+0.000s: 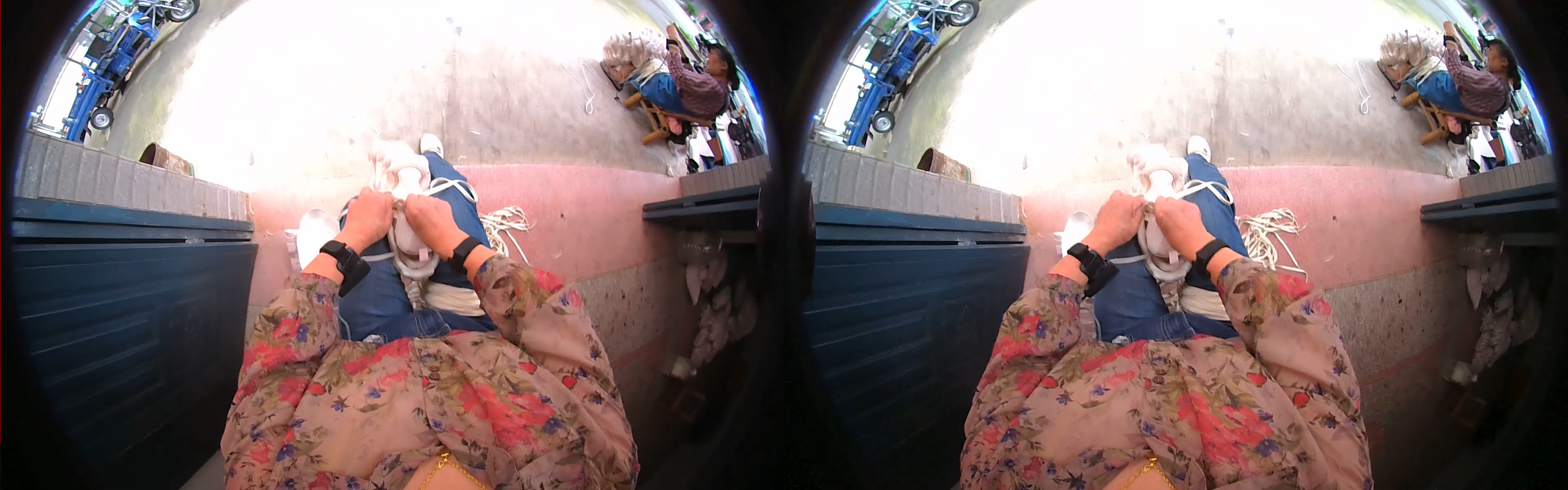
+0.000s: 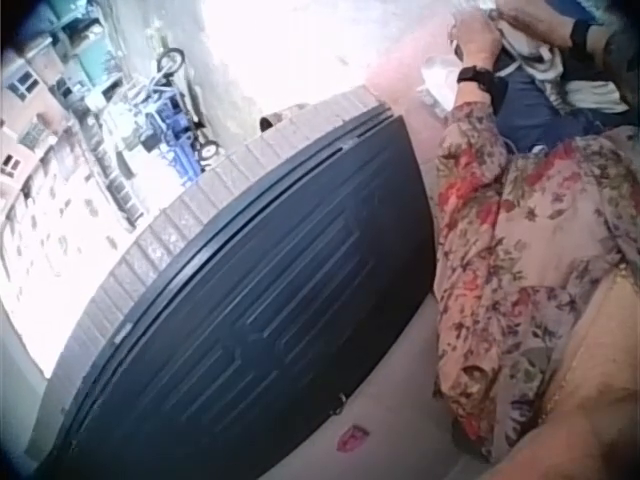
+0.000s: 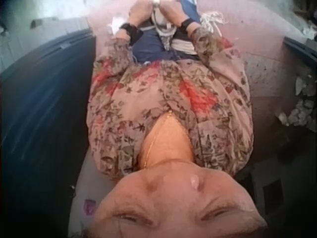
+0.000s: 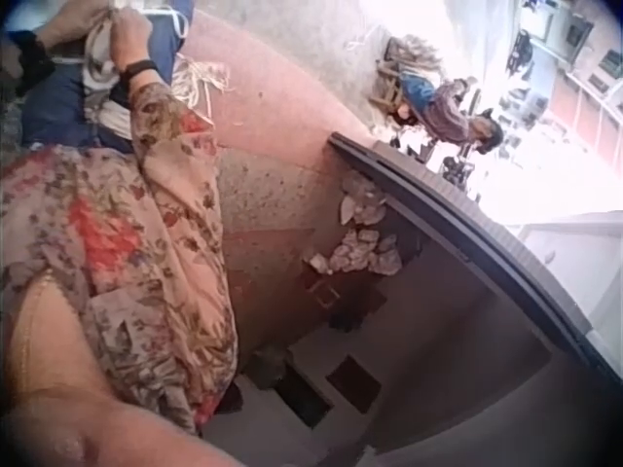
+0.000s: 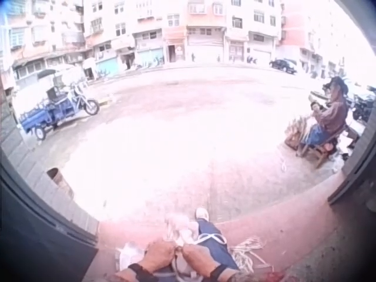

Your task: The recorder is lacing a white shoe while seated.

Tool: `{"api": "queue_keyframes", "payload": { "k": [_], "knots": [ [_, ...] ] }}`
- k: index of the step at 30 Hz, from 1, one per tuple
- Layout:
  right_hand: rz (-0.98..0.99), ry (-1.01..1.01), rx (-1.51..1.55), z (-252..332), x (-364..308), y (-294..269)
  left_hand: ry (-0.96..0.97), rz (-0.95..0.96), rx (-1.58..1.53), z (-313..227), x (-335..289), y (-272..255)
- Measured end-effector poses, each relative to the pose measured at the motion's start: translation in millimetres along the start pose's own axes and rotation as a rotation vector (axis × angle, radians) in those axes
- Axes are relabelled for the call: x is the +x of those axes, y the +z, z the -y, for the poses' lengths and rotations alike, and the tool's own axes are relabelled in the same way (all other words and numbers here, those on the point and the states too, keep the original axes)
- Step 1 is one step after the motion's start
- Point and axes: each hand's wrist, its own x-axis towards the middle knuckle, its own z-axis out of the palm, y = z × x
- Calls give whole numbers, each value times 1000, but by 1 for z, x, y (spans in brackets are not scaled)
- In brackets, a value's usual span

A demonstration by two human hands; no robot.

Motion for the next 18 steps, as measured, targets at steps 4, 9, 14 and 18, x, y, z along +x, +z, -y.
{"api": "queue_keyframes", "payload": {
  "k": [4, 9, 14, 18],
  "knots": [
    [40, -112, -91, 1, -12, 2, 18, 31, 0, -16, 0, 5],
    [90, -103, 39, -8, -14, 3, -16, -60, -44, -24, -13, 18],
    [358, -89, 248, -20, -45, -44, 276, -418, -67, -38, -38, 18],
    [245, 27, 669, -24, -60, -73, 436, -213, -89, -45, -33, 0]
  ]
}}
